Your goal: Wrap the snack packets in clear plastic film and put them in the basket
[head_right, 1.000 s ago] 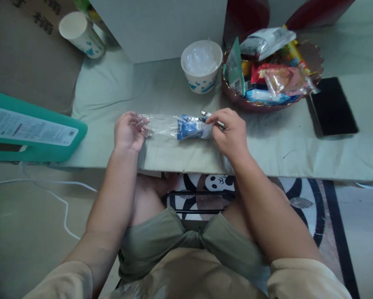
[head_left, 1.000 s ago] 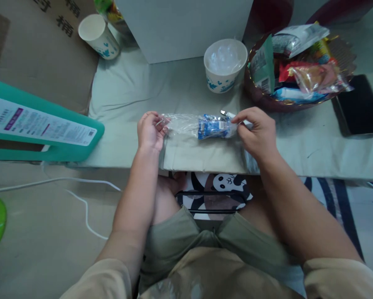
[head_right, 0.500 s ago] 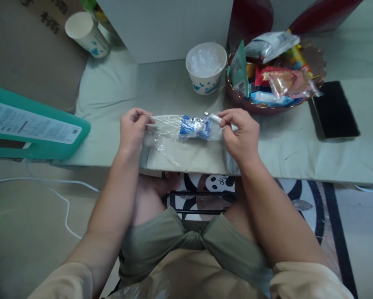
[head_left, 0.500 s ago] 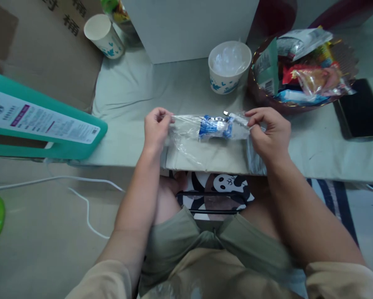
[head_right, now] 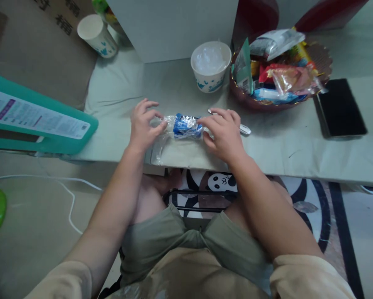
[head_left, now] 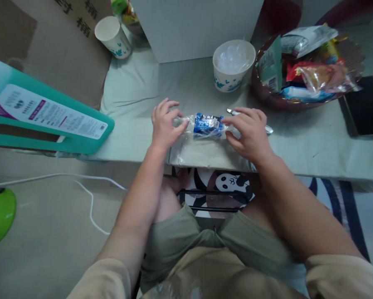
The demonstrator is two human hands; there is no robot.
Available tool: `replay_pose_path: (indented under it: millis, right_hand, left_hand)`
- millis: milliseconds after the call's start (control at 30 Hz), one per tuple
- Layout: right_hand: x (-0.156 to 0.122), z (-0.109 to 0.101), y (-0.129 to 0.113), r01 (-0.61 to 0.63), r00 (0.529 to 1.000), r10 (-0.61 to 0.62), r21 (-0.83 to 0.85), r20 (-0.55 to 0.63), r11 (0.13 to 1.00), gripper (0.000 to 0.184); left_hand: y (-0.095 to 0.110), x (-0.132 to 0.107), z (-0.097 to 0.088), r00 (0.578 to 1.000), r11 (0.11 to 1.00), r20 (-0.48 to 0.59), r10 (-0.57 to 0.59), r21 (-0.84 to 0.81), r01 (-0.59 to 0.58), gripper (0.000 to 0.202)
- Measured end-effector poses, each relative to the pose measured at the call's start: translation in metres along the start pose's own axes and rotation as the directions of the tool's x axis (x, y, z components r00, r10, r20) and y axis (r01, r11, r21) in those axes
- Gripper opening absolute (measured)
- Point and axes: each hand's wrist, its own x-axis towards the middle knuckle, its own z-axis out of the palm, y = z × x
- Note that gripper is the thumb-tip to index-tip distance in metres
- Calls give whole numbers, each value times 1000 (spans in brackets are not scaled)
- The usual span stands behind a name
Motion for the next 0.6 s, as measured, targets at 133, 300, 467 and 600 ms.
replay_pose_path:
  millis: [133,300,467,600]
  right_hand:
    - [-7,-8,-10,99,995,-97,68,-34,993,17]
    - [-24,-23,-23,129,961,-155,122,228,984,24]
    - [-23,-16,-19,22,840,4,-42,543,999,34]
    - [-16,-10,-18,-60,930,104,-132,354,989,36]
  left_hand:
    - [17,2,-7,982,966,-34,-185,-189,175,38]
    - [20,5,-7,817,680,180,-548,-472,561,36]
    - [12,11,-2,706,505,341,-621,-514,693,32]
    - [12,14,-4,591,398,608,-530,-438,806,46]
